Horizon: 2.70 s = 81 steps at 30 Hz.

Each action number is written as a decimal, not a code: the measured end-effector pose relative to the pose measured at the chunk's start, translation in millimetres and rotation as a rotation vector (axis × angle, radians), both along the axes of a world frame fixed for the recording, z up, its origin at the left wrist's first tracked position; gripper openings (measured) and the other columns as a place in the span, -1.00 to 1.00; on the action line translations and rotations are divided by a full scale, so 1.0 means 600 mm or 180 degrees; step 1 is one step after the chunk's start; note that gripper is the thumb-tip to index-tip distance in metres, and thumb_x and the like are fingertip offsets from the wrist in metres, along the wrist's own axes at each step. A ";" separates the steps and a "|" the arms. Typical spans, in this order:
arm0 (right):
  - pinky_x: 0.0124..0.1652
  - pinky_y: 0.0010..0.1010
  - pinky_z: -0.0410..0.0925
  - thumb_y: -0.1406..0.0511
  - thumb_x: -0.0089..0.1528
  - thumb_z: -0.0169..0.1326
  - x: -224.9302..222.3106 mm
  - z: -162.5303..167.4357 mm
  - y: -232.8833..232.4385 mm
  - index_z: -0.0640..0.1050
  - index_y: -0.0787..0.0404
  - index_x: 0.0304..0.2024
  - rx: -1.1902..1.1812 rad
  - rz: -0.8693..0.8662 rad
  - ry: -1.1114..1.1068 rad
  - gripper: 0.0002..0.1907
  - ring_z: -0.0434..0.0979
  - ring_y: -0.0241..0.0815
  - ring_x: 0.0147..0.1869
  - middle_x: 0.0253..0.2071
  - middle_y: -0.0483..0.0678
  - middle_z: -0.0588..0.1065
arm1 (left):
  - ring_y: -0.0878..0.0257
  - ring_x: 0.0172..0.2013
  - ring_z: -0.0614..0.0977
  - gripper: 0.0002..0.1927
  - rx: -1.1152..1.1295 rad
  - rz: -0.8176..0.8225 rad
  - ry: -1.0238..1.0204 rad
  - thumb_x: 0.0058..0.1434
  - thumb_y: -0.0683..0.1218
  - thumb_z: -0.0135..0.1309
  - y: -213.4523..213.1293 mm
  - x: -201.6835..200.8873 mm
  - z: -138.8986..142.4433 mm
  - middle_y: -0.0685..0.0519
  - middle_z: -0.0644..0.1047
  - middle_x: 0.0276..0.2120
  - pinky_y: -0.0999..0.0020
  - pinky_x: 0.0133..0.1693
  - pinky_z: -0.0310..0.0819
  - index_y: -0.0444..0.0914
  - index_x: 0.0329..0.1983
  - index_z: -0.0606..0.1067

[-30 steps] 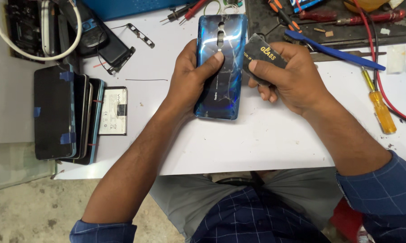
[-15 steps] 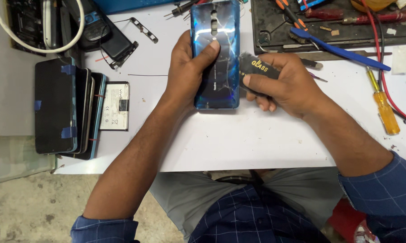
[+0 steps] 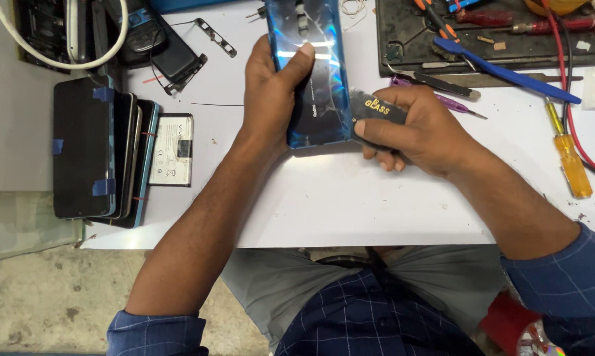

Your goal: The person pries open the back cover of a smartphone, then uses a brush to clean dust from the phone's frame and screen. They then use a pry tool to work around the edge of another opened phone, lifting its back cover and exposing the internal components.

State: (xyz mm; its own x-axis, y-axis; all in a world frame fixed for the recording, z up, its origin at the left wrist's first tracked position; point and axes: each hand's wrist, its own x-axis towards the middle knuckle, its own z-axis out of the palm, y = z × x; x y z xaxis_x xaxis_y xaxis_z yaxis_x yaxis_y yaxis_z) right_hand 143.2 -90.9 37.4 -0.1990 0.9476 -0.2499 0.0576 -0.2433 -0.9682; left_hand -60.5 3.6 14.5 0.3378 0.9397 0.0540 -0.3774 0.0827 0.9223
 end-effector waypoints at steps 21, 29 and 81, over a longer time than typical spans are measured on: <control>-0.60 -0.59 0.37 0.39 0.16 0.28 0.010 0.005 0.005 0.60 0.40 -0.19 -0.0111 -0.0539 0.0127 -0.78 0.58 -0.28 -0.53 -0.42 0.10 0.60 | 0.25 -0.29 0.66 -0.80 -0.0180 0.0339 -0.0292 0.30 -0.21 0.15 -0.012 0.005 0.030 -0.09 0.61 -0.24 0.34 -0.16 0.68 -0.38 -0.07 0.44; -0.61 -0.57 0.30 0.42 0.13 0.29 0.062 0.019 0.009 0.59 0.42 -0.17 -0.0280 -0.0385 0.0246 -0.75 0.53 -0.27 -0.56 -0.44 0.11 0.58 | 0.23 -0.46 0.75 -0.72 -0.0519 -0.0738 0.0431 0.10 -0.08 0.20 0.003 -0.031 0.058 -0.09 0.66 -0.42 0.33 -0.45 0.77 -0.38 -0.22 0.52; -0.63 -0.58 0.33 0.10 0.39 0.07 0.036 -0.014 0.018 0.49 0.26 -0.17 -0.0036 -0.0581 0.0639 -0.67 0.52 -0.31 -0.58 -0.49 -0.02 0.54 | 0.30 -0.41 0.71 -0.68 -0.0725 0.0101 -0.0336 0.33 -0.06 0.11 -0.003 0.001 0.014 -0.13 0.60 -0.36 0.51 -0.41 0.72 -0.47 -0.13 0.48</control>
State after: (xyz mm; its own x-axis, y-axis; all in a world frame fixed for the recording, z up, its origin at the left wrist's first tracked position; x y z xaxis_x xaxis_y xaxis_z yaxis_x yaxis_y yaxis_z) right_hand 165.1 -80.1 29.2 -0.0717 0.9697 -0.2336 -0.1811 -0.2430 -0.9530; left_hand -59.6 1.7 22.8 0.3117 0.9417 -0.1270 -0.4764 0.2705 0.8366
